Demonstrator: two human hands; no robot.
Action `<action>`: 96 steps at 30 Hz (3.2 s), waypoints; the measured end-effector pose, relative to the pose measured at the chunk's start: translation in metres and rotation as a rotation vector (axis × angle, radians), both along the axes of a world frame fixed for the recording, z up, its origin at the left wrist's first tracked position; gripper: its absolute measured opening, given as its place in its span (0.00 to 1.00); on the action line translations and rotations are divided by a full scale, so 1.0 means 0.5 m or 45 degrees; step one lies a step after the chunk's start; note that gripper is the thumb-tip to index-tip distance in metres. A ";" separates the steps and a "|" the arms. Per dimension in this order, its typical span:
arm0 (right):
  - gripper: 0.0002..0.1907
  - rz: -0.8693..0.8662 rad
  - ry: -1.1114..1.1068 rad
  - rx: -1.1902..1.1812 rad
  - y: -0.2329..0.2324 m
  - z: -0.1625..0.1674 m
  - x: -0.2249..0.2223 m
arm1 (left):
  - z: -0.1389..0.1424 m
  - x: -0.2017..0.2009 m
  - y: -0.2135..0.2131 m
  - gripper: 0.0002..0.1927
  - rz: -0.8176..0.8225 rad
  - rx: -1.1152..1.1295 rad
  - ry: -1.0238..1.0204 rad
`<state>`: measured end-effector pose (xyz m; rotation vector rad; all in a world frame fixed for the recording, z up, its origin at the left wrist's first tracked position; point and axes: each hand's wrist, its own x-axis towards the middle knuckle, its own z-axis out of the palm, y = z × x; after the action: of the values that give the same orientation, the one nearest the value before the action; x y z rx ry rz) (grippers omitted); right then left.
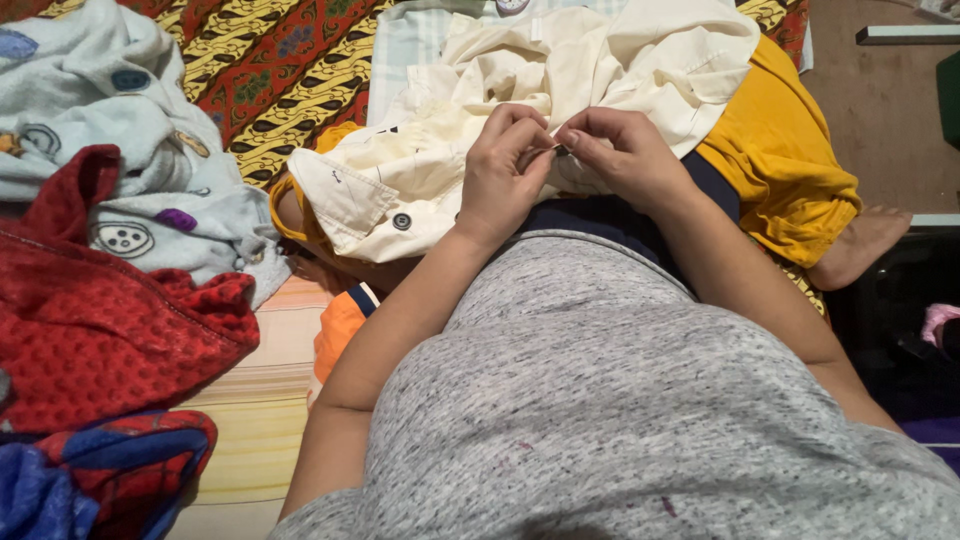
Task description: The person lies on a bed with a white shirt across their lap and sews a button onto the shirt by hand using a needle and thread, pulling the thread through the button repeatedly. They then use scissors to trim the thread and tie off the loose ends.
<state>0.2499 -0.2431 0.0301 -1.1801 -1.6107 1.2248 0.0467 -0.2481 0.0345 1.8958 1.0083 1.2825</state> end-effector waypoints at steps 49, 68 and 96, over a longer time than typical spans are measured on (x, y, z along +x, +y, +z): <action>0.07 -0.141 1.195 -0.428 0.030 -0.045 0.024 | -0.049 -0.009 0.026 0.05 -0.331 -0.613 -0.352; 0.08 -0.324 1.461 -0.305 0.072 -0.079 0.121 | -0.105 0.002 0.067 0.05 -0.362 -1.036 -0.619; 0.07 -0.606 1.424 -0.098 0.070 -0.056 0.132 | -0.084 -0.021 0.060 0.04 -0.381 -1.225 -0.780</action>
<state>0.3158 -0.2084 0.0021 -0.6210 -0.4253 1.2597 0.0364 -0.2180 -0.0073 0.8001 0.7524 0.8561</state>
